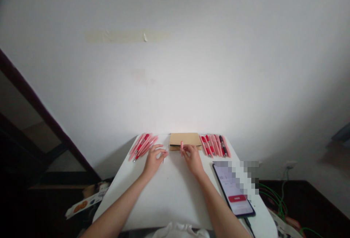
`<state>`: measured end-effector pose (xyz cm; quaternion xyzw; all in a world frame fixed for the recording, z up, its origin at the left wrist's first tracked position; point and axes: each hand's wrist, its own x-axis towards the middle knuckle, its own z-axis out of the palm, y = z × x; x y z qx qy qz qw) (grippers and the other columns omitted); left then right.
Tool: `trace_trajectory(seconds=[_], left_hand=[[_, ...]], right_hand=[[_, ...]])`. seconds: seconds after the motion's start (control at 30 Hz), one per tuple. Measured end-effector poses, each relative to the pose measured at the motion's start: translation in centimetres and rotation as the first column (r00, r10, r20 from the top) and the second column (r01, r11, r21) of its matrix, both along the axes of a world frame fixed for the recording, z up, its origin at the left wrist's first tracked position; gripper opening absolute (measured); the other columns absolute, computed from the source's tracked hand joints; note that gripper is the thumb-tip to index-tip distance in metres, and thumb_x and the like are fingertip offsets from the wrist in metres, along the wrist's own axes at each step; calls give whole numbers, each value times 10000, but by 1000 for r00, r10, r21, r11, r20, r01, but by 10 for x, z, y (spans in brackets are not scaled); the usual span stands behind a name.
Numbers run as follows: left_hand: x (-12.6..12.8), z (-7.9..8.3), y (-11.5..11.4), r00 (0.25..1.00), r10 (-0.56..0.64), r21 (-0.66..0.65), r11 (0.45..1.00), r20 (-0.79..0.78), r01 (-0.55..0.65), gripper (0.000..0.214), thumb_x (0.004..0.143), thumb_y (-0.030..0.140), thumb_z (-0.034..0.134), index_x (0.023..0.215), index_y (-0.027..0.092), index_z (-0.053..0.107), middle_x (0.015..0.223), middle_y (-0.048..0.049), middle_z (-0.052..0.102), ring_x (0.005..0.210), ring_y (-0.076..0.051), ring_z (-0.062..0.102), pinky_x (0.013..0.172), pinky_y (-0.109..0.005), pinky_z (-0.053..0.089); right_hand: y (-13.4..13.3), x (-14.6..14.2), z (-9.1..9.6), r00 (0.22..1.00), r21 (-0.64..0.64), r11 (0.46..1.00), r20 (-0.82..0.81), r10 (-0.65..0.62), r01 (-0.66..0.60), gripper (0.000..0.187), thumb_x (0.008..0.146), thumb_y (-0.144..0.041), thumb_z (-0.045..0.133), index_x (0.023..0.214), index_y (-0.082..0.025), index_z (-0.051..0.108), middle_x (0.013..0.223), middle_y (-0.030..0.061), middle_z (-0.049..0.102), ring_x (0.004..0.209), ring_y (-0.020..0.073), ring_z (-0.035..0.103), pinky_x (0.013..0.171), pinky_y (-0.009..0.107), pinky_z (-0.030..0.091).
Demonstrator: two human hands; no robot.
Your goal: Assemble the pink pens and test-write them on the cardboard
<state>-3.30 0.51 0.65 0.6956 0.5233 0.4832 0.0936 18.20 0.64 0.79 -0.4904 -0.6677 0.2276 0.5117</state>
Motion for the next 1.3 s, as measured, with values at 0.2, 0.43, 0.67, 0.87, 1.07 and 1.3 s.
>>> trace_trajectory(seconds=[0.2,0.43,0.67,0.87,1.07,1.3], left_hand=[[0,1,0,1000,9,-4,1000,-13,-9,46,784,272,715,765,249,749,1046,-57,663,1045,-231,605,986,-459,457],[0,1,0,1000,0,-6,1000,-13,0,70,792,295,708,766,243,747,1042,-60,660,1049,-227,601,995,-458,447],[0,1,0,1000,2,-12,1000,-19,-2,72,792,301,706,774,247,749,1052,-57,656,1048,-228,600,986,-451,446],[0,1,-1,1000,9,-10,1000,-15,-10,67,792,290,703,765,245,745,1051,-55,660,1045,-227,599,987,-449,449],[0,1,-1,1000,8,0,1000,-17,-8,88,791,316,704,761,244,745,1044,-59,662,1038,-231,604,980,-450,457],[-1,0,1,1000,3,-14,1000,-24,-3,73,793,303,707,777,242,745,1060,-59,657,1057,-230,598,993,-457,445]], right_hand=[[0,0,0,1000,3,1000,0,-6,6,320,879,-472,527,879,-196,690,919,92,684,890,227,617,854,379,492],[3,1,-6,1000,4,1000,28,11,-11,288,862,-450,569,898,-203,713,952,96,680,908,231,613,876,384,481],[1,2,-6,990,23,1000,139,-24,21,206,843,-379,599,880,-239,745,902,81,716,966,279,578,903,430,436],[1,3,-2,997,17,999,65,-34,33,300,863,-469,559,842,-229,738,883,92,707,924,265,590,877,415,451],[1,3,-3,998,9,999,52,-36,35,291,849,-459,570,855,-221,737,913,96,706,920,259,594,873,408,459],[2,3,-7,992,-2,1000,124,-9,9,227,834,-378,580,849,-222,744,865,83,707,906,257,602,862,399,448]])
